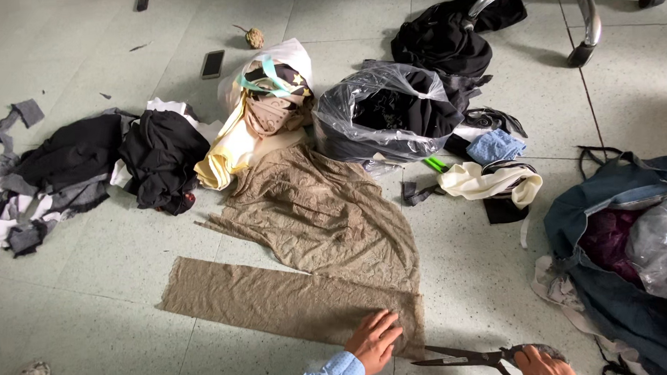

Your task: The person cuts a strip of brown mesh fabric with shears while working on the floor among several piles of fabric scraps and bags.

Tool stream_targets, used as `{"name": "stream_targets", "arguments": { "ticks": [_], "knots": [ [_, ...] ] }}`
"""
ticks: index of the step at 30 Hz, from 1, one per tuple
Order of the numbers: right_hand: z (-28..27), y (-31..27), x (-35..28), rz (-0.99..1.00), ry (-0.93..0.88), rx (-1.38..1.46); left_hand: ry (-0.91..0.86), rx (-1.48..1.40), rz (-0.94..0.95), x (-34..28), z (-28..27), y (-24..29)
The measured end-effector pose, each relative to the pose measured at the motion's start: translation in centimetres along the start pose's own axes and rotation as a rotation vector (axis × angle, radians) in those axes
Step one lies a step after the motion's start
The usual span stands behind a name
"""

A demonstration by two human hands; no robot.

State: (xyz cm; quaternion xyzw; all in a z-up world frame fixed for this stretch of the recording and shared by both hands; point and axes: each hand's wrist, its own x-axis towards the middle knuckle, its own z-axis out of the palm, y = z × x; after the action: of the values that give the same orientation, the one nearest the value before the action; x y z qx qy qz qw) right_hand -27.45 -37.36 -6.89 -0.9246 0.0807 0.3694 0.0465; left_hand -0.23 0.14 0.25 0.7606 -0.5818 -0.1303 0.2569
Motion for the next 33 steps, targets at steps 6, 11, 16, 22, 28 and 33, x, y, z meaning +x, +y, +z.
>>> {"name": "stream_targets", "arguments": {
  "ticks": [6, 11, 16, 22, 28, 33],
  "knots": [
    [6.2, 2.7, 2.3, 0.034, 0.231, -0.020, 0.053, 0.024, 0.026, -0.9, -0.3, 0.0],
    [2.7, 0.7, -0.1, 0.120, 0.213, -0.059, 0.059, 0.039, 0.053, -2.9, -0.1, -1.2],
    [-1.0, -0.4, -2.7, -0.025, 0.218, -0.012, 0.154, -0.090, 0.086, -3.5, -1.1, -0.3],
    [-6.6, -3.3, -6.6, -0.059, 0.482, -0.200, -0.027, -0.399, -0.576, -6.8, 6.1, 1.6],
    [-4.1, -1.7, -5.9, -0.059, 0.368, -0.172, 0.138, -0.391, -0.606, -4.8, 5.4, 3.2],
    [-3.8, -1.8, -5.8, -0.087, 0.314, -0.142, -0.048, 0.010, -0.258, 0.2, 0.2, 2.7]
  ]
}}
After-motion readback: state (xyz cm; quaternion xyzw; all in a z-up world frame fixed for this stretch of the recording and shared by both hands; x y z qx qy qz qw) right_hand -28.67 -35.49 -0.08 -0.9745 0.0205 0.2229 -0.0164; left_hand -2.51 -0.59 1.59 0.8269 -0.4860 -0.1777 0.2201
